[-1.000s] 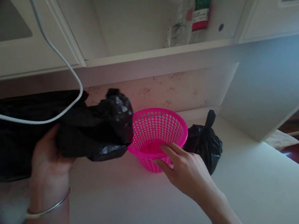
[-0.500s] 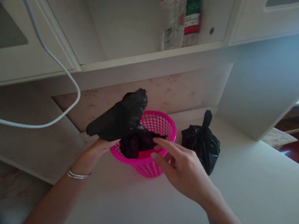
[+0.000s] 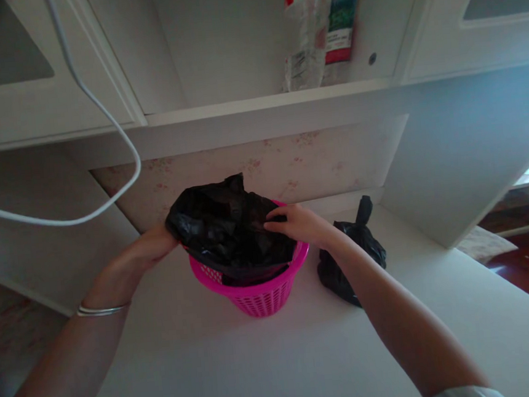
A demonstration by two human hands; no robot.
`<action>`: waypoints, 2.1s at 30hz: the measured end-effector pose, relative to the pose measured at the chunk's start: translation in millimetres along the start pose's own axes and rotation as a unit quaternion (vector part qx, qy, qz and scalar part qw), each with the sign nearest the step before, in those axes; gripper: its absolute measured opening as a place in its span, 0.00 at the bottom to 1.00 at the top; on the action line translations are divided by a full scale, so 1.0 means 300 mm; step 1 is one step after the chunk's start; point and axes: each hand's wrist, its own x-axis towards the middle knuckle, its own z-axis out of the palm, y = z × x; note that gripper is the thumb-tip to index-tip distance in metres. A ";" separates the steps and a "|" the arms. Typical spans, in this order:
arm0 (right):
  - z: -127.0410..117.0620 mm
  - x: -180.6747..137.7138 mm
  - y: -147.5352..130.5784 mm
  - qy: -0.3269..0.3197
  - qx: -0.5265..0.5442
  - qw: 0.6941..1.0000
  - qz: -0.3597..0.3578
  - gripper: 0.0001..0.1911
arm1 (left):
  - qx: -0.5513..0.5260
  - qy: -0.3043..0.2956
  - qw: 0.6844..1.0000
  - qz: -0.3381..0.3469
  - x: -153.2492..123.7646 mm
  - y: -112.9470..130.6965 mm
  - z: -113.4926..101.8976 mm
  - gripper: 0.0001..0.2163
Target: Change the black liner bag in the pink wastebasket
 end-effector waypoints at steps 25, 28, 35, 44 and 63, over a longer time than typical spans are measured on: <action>0.009 -0.385 0.054 0.104 0.312 0.934 0.139 0.47 | -0.181 0.160 0.952 -0.188 -0.308 -0.175 -0.030 0.17; 0.057 -0.387 0.097 0.126 0.356 0.911 0.166 0.50 | -0.176 0.168 0.958 -0.154 -0.296 -0.248 0.004 0.24; 0.106 -0.313 0.167 0.167 0.392 0.871 0.244 0.49 | -0.139 0.131 0.972 -0.138 -0.231 -0.337 -0.009 0.26; 0.019 -0.157 0.161 0.211 0.468 0.846 0.147 0.17 | -0.190 0.169 0.965 -0.063 -0.078 -0.184 -0.028 0.16; 0.099 -0.073 0.075 0.067 0.501 0.837 0.210 0.13 | -0.064 0.130 0.982 -0.122 -0.111 -0.223 -0.101 0.19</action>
